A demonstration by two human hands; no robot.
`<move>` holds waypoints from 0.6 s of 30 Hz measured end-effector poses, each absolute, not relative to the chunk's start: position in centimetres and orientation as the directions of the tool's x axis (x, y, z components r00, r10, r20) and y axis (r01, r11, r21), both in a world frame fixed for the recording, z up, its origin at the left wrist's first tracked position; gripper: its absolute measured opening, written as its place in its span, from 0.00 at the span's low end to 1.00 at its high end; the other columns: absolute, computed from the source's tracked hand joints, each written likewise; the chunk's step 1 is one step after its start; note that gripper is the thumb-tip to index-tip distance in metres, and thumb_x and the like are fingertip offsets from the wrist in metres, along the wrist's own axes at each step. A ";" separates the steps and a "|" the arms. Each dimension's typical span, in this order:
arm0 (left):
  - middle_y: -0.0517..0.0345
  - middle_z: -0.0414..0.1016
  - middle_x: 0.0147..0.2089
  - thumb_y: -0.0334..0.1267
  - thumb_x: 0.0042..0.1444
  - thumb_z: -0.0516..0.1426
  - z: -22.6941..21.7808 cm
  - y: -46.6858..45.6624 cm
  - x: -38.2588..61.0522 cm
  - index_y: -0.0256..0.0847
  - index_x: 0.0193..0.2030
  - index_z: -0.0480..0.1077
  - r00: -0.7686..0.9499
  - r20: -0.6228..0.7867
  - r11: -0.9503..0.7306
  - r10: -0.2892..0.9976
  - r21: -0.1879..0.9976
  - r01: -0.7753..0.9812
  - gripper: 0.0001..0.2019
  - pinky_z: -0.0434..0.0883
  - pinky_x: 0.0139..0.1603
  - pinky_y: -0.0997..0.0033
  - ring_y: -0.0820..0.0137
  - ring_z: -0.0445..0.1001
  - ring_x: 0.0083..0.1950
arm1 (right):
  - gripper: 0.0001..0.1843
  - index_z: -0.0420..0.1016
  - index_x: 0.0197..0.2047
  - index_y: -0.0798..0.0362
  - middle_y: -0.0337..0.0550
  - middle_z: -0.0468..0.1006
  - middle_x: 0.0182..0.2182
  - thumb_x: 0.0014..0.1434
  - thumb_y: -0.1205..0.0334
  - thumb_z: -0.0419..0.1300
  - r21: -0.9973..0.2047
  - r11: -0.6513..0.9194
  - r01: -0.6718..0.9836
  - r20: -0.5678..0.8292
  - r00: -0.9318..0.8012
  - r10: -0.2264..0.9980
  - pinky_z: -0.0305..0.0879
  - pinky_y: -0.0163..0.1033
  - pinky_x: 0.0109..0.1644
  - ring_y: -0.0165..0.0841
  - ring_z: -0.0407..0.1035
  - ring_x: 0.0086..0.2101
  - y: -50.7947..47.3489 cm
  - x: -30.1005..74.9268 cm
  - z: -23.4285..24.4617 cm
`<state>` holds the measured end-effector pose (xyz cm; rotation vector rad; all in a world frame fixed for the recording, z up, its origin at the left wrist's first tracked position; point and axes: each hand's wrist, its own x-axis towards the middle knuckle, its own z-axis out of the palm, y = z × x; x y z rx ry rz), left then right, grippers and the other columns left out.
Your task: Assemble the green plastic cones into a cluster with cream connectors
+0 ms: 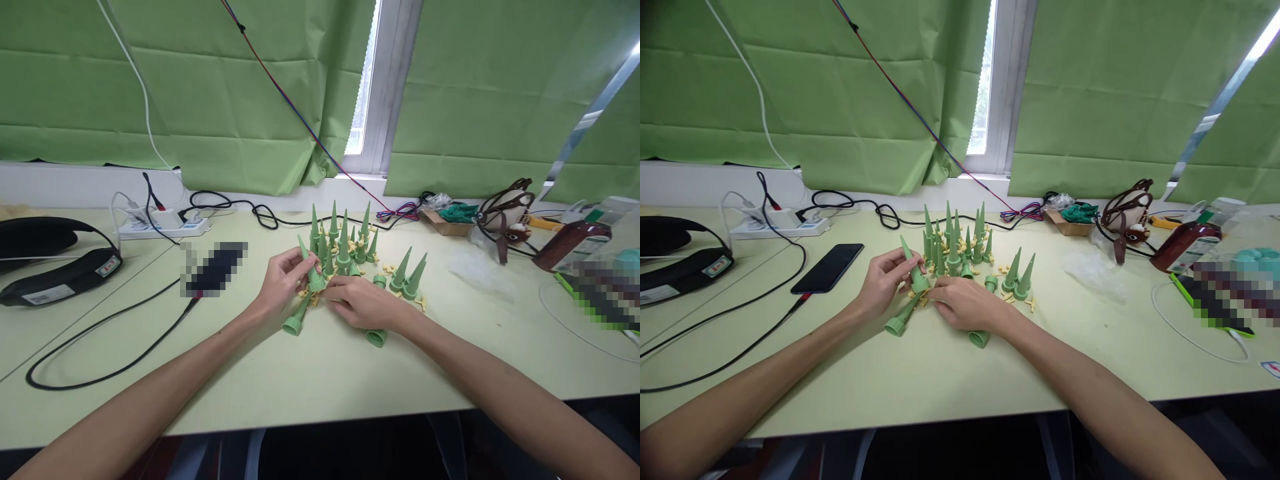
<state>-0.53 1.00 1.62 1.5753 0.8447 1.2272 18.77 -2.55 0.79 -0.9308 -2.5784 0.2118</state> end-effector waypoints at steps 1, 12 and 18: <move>0.56 0.72 0.29 0.47 0.56 0.62 1.6 1.0 -0.5 0.36 0.32 0.72 0.254 0.317 -0.322 0.914 0.946 -0.021 0.14 0.56 0.20 0.76 0.78 0.60 0.22 | 0.15 0.77 0.49 0.55 0.49 0.75 0.45 0.66 0.72 0.51 -0.263 0.767 0.585 0.301 -0.705 0.642 0.65 0.39 0.44 0.35 0.72 0.40 -2.5 18.7 0.7; 0.56 0.72 0.29 0.47 0.56 0.62 1.5 0.8 -0.2 0.36 0.31 0.72 0.257 0.288 -0.296 0.922 0.955 -0.011 0.14 0.54 0.19 0.76 0.78 0.60 0.22 | 0.28 0.74 0.58 0.47 0.49 0.71 0.49 0.60 0.79 0.50 -0.225 0.752 0.620 0.211 -0.722 0.659 0.66 0.39 0.40 0.36 0.71 0.41 -2.7 18.5 0.4; 0.56 0.72 0.29 0.47 0.55 0.62 1.4 0.8 -0.2 0.36 0.31 0.72 0.262 0.278 -0.286 0.924 0.958 -0.005 0.14 0.55 0.20 0.76 0.77 0.60 0.22 | 0.23 0.77 0.53 0.50 0.49 0.70 0.49 0.61 0.77 0.51 -0.249 0.761 0.598 0.234 -0.726 0.647 0.66 0.39 0.41 0.36 0.71 0.41 -2.5 18.7 0.1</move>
